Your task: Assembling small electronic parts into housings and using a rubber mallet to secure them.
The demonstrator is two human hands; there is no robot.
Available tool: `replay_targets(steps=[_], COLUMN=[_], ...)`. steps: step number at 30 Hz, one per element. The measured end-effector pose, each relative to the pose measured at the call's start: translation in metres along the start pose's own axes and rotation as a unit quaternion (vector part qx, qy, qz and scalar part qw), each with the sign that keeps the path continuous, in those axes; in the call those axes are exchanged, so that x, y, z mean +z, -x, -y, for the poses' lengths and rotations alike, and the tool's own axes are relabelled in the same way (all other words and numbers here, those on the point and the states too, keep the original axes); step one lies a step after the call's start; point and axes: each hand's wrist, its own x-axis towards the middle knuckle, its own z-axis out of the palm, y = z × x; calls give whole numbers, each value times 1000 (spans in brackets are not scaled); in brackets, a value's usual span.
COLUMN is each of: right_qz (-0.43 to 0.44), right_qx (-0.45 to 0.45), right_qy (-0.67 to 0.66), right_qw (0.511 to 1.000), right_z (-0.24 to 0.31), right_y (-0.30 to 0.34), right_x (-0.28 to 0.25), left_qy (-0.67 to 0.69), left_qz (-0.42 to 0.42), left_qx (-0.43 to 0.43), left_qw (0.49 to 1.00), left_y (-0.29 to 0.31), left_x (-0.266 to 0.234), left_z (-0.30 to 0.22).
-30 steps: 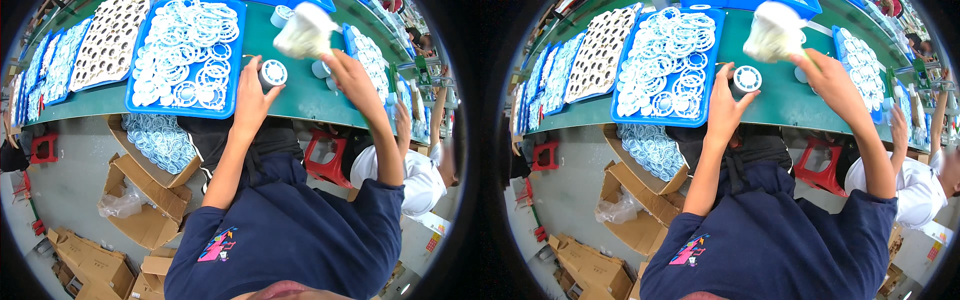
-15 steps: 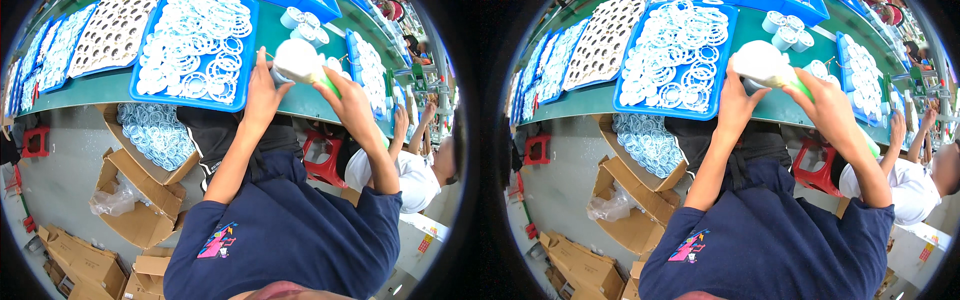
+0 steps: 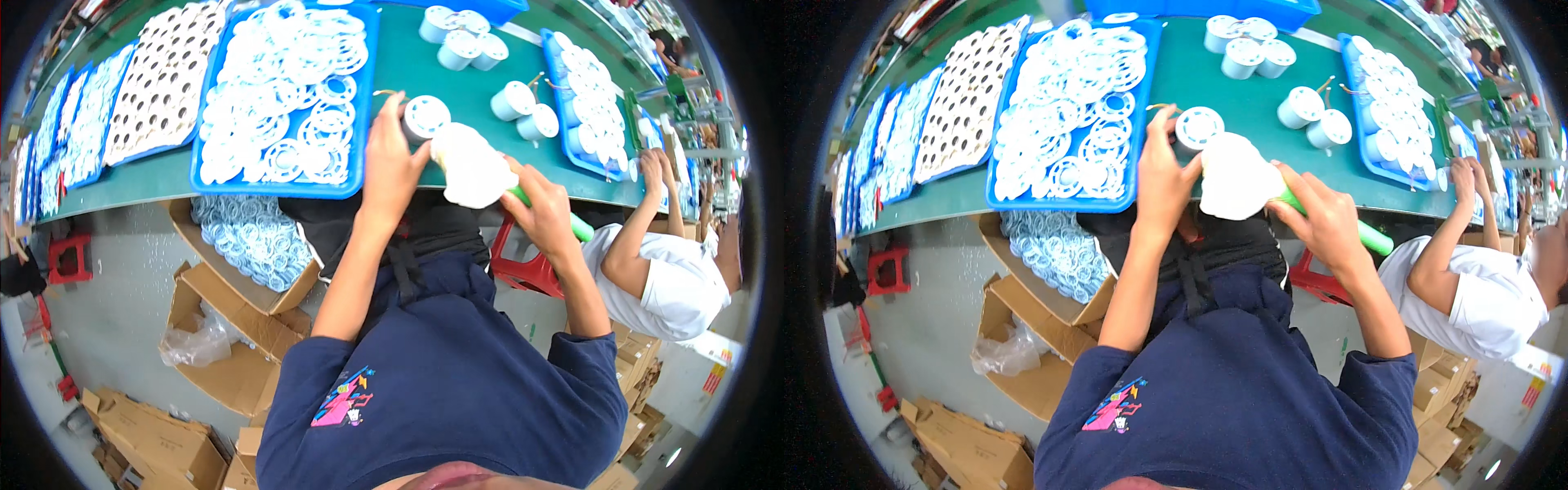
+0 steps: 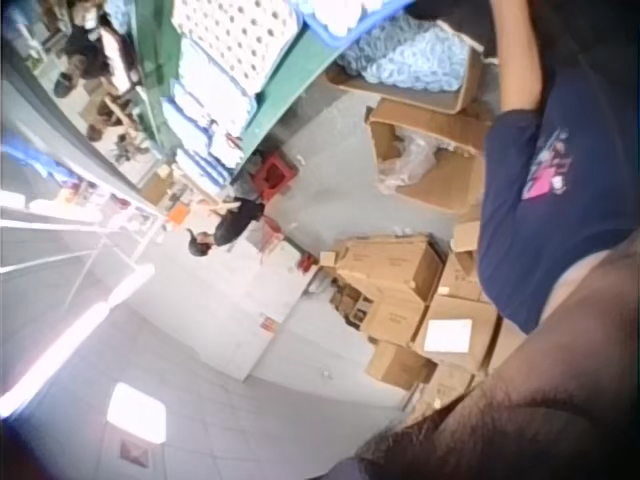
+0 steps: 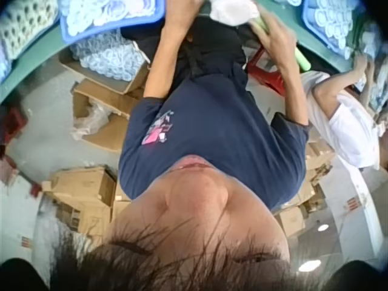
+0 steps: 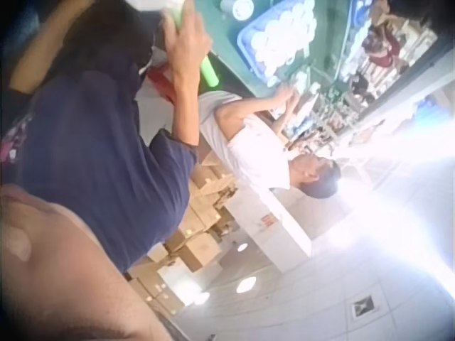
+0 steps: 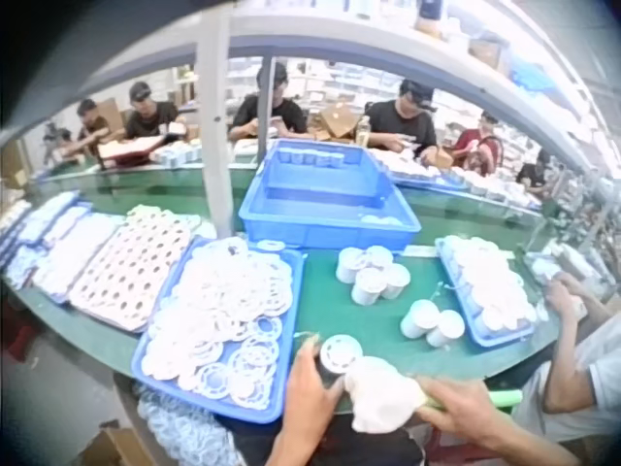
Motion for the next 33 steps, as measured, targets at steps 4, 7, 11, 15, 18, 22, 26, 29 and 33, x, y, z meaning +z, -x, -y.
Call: replay_targets(steps=[4, 7, 11, 15, 18, 22, 26, 29, 33], right_qz=[-98, -96, -110, -206, -202, -214, -223, -224, -233], right_qx=[9, 41, 98, 192, 275, 293, 310, 323, 325], right_qy=[-58, -28, 9, -132, -149, -142, -160, -173, -165], right_qw=[993, 994, 989, 950, 928, 921, 910, 903, 902], right_z=[-18, -22, -38, -42, -45, -48, -53, -54, -57], right_y=[13, 4, 42, 82, 100, 116, 113, 103, 94], right_x=[20, 11, -5, 11, 12, 15, 24, 28, 32], left_qy=[23, 24, 38, 42, -4, -1, 4, 8, 2], left_qz=[57, 82, 117, 149, 138, 185, 193, 200, 206], left_qx=[-17, -53, -61, -40, 41, 1, 7, -1, 6], left_qw=[998, 995, 991, 987, 990, 983, 981, 980, 979], left_y=[-4, -8, -8, -12, -17, -23, -35, -44, -51], left_x=[-8, -7, -1, 51, 92, 117, 138, 155, 159], left_z=[-13, -19, -27, -47, -52, -65, -71, -72, -69])
